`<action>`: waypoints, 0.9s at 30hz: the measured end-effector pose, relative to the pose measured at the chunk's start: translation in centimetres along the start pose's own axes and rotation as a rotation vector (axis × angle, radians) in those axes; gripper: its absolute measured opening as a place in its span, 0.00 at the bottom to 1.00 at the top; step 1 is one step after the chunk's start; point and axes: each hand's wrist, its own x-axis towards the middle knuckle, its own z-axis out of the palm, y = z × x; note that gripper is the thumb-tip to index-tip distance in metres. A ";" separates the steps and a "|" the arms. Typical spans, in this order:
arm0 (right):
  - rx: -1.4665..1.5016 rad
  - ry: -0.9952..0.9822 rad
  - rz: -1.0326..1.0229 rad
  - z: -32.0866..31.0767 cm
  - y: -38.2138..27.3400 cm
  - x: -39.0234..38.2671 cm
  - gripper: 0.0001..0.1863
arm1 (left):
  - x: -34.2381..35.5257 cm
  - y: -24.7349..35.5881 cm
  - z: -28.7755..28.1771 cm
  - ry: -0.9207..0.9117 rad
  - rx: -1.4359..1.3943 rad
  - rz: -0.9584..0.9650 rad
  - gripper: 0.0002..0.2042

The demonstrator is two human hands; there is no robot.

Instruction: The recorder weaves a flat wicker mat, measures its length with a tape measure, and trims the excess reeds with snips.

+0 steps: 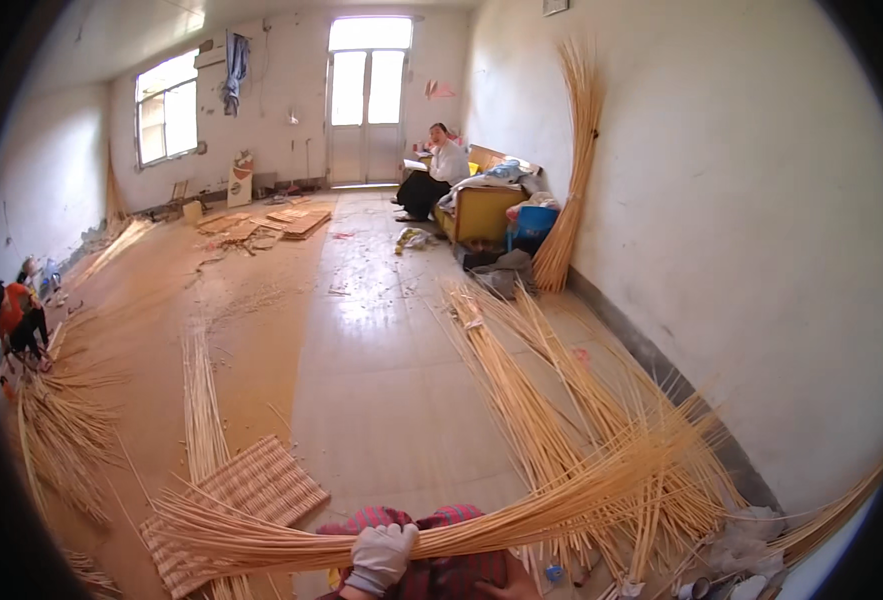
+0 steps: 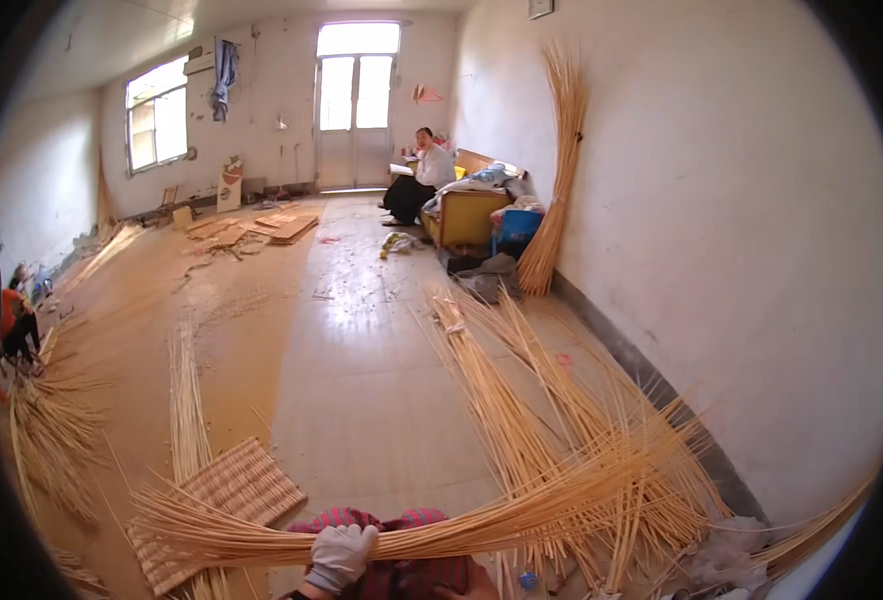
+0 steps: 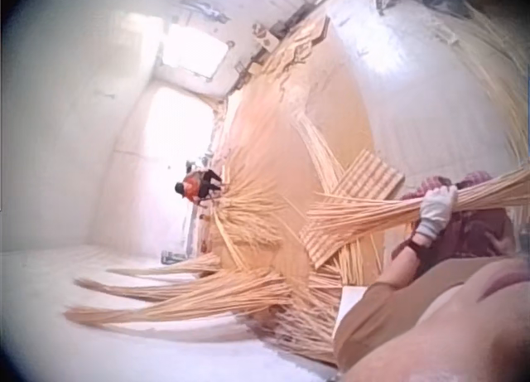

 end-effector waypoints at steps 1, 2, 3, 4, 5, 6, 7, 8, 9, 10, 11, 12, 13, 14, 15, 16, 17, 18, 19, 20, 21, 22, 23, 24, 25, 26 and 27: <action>0.015 0.022 0.020 -0.6 0.2 -1.1 0.51 | 0.1 0.9 -0.5 0.033 0.008 0.014 0.09; 0.051 0.049 0.071 -1.4 0.7 -1.3 0.49 | 0.8 1.3 -0.8 0.027 -0.059 0.031 0.09; 0.042 0.056 0.086 -2.0 -0.9 -1.8 0.49 | 0.3 1.1 -1.4 0.004 -0.053 0.007 0.09; 0.138 -0.062 0.282 -3.1 -2.9 -1.3 0.46 | -0.4 1.1 -1.8 0.047 -0.086 0.008 0.10; 0.229 -0.179 0.461 -3.9 -5.0 0.1 0.44 | -1.0 0.7 -2.5 0.105 -0.116 0.000 0.11; 0.517 -0.025 0.472 -4.5 -8.5 0.6 0.38 | -1.2 0.7 -1.7 0.131 -0.089 -0.002 0.12; 0.547 -0.016 0.495 -3.6 -6.6 1.8 0.33 | -4.3 0.5 -1.8 0.140 -0.022 -0.085 0.13; 0.426 -0.018 0.447 -2.5 -0.7 1.3 0.33 | -3.8 1.3 -1.7 0.173 -0.033 -0.057 0.12; 0.301 -0.063 0.406 -1.3 3.6 1.7 0.32 | -4.0 1.6 -2.1 0.188 -0.032 -0.066 0.12; 0.247 -0.075 0.327 -0.3 1.9 1.2 0.32 | -4.3 1.2 -2.3 0.200 0.001 -0.077 0.11; 0.223 -0.061 0.289 0.1 -0.1 1.3 0.32 | -4.8 1.0 -2.3 0.211 0.021 -0.076 0.10; 0.201 -0.059 0.260 0.3 -0.8 1.5 0.32 | -4.7 0.7 -2.6 0.248 -0.012 -0.079 0.11; 0.187 -0.056 0.238 0.7 -1.5 1.8 0.32 | -4.5 0.5 -2.8 0.241 -0.025 -0.085 0.11; 0.175 -0.056 0.219 1.0 -2.0 2.3 0.32 | -4.0 0.3 -3.2 0.281 -0.061 -0.100 0.12; 0.169 -0.058 0.211 0.9 -2.6 2.6 0.32 | -3.7 0.2 -3.4 0.319 -0.096 -0.113 0.12; 0.159 -0.061 0.206 1.0 -3.1 2.9 0.32 | -3.2 0.2 -3.1 0.302 -0.077 -0.103 0.14; 0.152 -0.068 0.211 0.8 -3.4 3.0 0.32 | -2.9 0.3 -2.9 0.288 -0.080 -0.108 0.14; 0.144 -0.074 0.212 0.8 -3.6 3.0 0.32 | -2.8 0.5 -2.6 0.234 -0.097 -0.129 0.14; 0.135 -0.086 0.210 0.8 -3.8 3.2 0.32 | -2.7 0.6 -2.3 0.180 -0.114 -0.150 0.14; 0.126 -0.096 0.211 1.0 -3.6 3.2 0.32 | -2.5 0.5 -2.1 0.227 -0.116 -0.153 0.14; 0.127 -0.109 0.221 0.7 -3.9 3.3 0.32 | -2.3 0.5 -2.1 0.212 -0.118 -0.152 0.14; 0.133 -0.124 0.238 0.4 -4.3 3.3 0.32 | -2.1 0.5 -2.2 0.212 -0.090 -0.146 0.13; 0.141 -0.142 0.269 -0.1 -4.8 3.1 0.32 | -1.9 0.4 -2.4 0.212 -0.064 -0.140 0.13; 0.154 -0.166 0.308 -0.6 -5.5 3.2 0.32 | -1.7 0.2 -2.7 0.189 -0.089 -0.133 0.13; 0.171 -0.176 0.346 -1.0 -6.1 3.0 0.32 | -1.4 0.1 -2.9 0.180 -0.098 -0.120 0.13; 0.185 -0.184 0.372 -1.5 -6.6 3.1 0.32 | -1.3 -0.1 -3.0 0.185 -0.118 -0.104 0.13; 0.185 -0.189 0.367 -1.5 -6.8 3.2 0.32 | -1.4 -0.2 -3.0 0.192 -0.134 -0.101 0.12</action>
